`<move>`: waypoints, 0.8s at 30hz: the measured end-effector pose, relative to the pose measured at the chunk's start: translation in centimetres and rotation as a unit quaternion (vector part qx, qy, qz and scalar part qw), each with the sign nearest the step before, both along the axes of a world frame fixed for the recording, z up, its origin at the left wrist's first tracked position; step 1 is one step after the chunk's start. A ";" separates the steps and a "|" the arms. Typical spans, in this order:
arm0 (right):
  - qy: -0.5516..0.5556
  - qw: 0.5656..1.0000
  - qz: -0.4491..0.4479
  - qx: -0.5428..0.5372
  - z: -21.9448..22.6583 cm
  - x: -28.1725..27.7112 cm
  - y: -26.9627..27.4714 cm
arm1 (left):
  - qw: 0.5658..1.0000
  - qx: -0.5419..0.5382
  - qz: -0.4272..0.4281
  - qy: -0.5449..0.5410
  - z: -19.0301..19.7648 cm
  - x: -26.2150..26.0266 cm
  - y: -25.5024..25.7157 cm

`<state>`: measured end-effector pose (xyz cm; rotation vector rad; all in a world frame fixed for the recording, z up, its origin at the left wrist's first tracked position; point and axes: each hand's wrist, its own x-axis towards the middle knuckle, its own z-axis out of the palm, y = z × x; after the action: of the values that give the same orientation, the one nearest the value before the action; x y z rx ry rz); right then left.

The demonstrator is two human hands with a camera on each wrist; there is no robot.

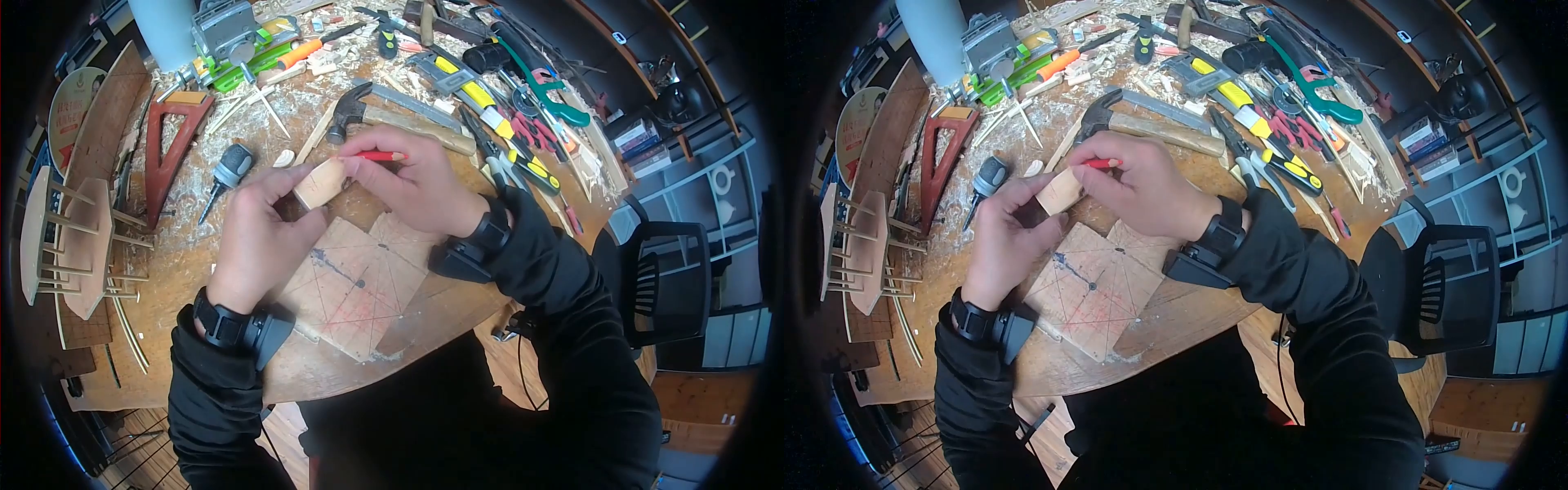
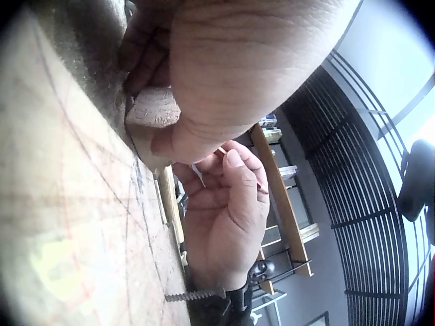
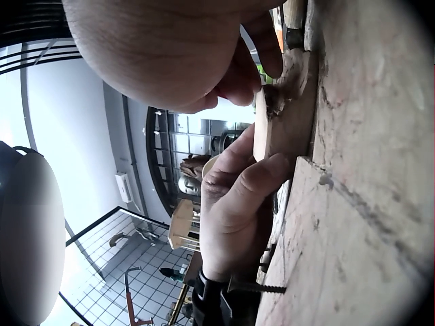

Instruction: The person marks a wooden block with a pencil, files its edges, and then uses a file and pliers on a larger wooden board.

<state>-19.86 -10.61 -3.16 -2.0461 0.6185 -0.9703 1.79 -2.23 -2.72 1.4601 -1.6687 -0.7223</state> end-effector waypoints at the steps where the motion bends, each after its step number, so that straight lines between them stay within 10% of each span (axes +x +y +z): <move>1: -0.011 1.000 -0.001 0.006 0.0 0.1 -0.1 | 1.000 0.002 0.002 -0.001 0.0 0.0 0.0; 15: -0.083 0.993 -0.068 0.043 4.8 -1.9 -4.8 | 0.995 -0.084 0.012 -0.049 -0.5 -0.2 -0.2; 24: -0.173 0.947 -0.264 0.060 8.7 -15.6 -0.6 | 0.988 -0.131 -0.049 -0.063 1.9 -0.6 1.8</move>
<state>-35.48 -11.21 5.53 -1.5694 1.0289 -1.5178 1.20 -0.42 -0.83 1.2661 -1.8637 -0.4485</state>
